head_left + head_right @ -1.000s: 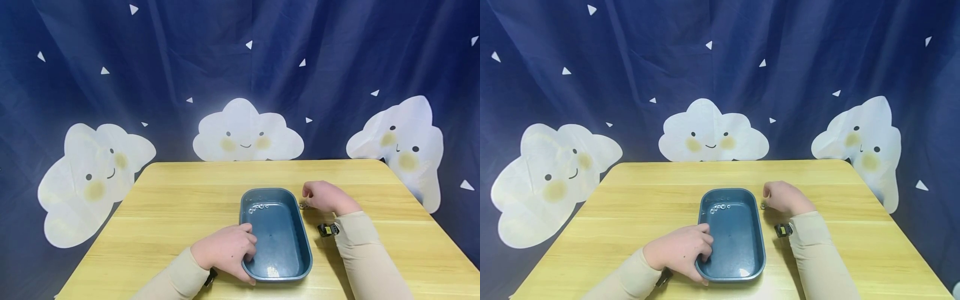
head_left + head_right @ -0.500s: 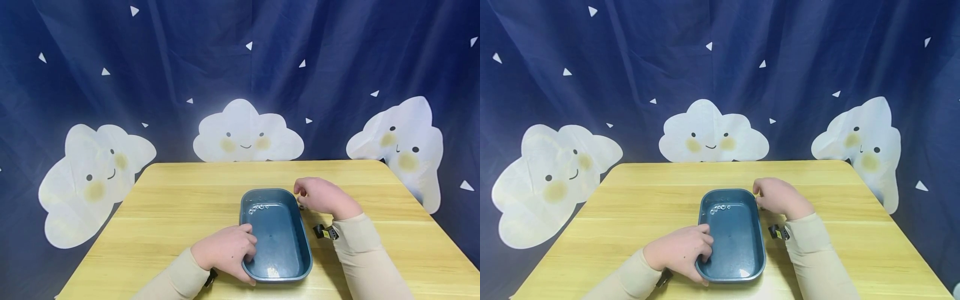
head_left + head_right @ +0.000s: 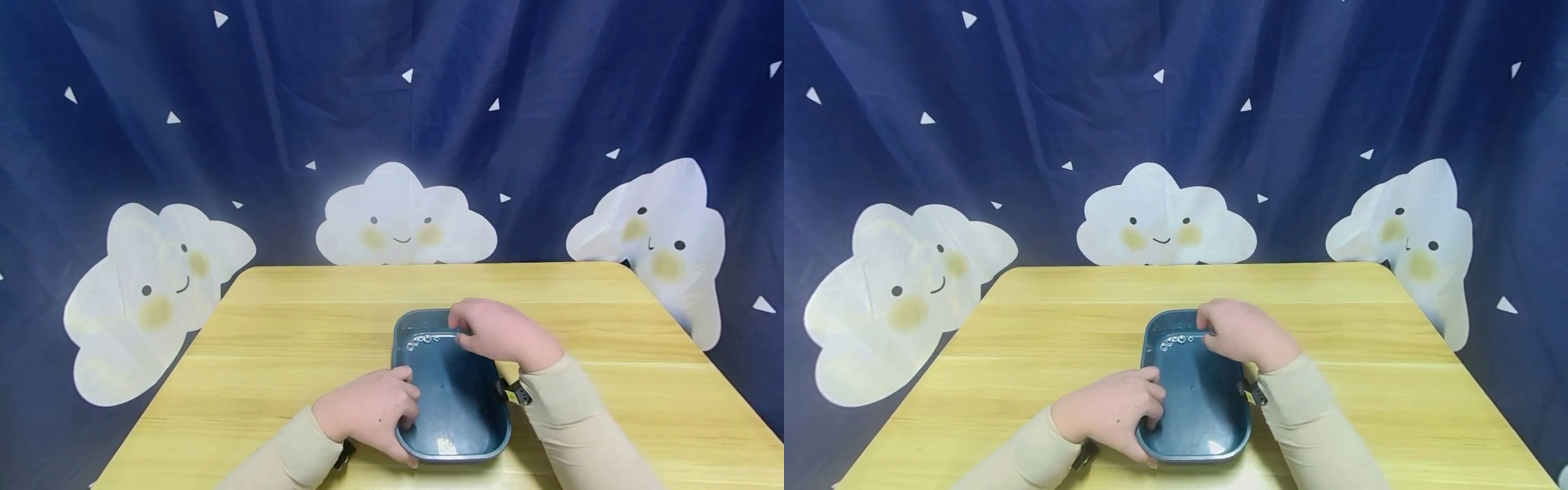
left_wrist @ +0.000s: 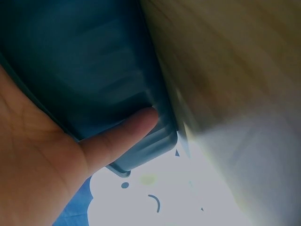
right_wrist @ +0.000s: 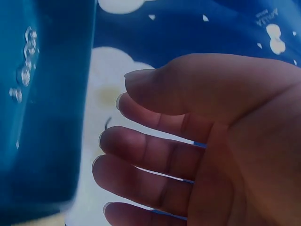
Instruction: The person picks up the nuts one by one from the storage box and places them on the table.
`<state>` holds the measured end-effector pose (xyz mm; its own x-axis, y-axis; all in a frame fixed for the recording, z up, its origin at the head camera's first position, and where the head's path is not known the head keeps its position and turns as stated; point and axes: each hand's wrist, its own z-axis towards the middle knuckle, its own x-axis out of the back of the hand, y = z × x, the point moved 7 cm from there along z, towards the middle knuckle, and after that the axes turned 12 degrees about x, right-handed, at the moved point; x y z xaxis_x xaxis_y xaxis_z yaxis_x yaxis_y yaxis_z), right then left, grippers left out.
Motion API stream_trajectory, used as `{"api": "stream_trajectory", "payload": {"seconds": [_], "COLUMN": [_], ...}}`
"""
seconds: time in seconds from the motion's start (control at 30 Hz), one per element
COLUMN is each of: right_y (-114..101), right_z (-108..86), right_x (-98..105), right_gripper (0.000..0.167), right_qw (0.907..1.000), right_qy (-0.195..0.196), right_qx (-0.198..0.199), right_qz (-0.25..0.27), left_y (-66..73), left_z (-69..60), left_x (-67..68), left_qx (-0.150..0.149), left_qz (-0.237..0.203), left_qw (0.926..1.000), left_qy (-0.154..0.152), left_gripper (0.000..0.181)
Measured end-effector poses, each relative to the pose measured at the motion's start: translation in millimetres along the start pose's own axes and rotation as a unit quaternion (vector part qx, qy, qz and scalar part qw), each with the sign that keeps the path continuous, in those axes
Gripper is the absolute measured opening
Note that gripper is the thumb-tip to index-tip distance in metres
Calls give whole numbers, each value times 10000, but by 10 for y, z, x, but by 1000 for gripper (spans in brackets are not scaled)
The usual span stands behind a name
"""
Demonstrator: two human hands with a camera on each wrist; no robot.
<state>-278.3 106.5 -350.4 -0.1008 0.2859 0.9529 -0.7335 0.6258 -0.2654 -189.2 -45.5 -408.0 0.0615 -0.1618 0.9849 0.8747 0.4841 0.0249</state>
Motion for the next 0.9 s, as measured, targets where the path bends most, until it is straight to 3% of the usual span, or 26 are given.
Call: {"api": "stream_trajectory", "payload": {"seconds": [0.27,0.7,0.9], "right_y": [-136,-78,-81], "right_z": [143,266,296], "right_x": [-245,-568,-639], "right_gripper": [14,31,42], "right_qw": [9993,9969,9958], "right_qy": [-270,-762,-898], "right_qx": [250,-170,-64], "right_qz": [-110,-24,-158], "left_y": [-4,-13,-18], "left_z": [-7,-3,-1], "left_x": [2,-29,-28], "left_qx": [24,8,-29], "left_qz": [-30,-33,-39], "left_qw": [10000,10000,10000], "left_qy": [11,7,62], "left_gripper": [51,51,51]}}
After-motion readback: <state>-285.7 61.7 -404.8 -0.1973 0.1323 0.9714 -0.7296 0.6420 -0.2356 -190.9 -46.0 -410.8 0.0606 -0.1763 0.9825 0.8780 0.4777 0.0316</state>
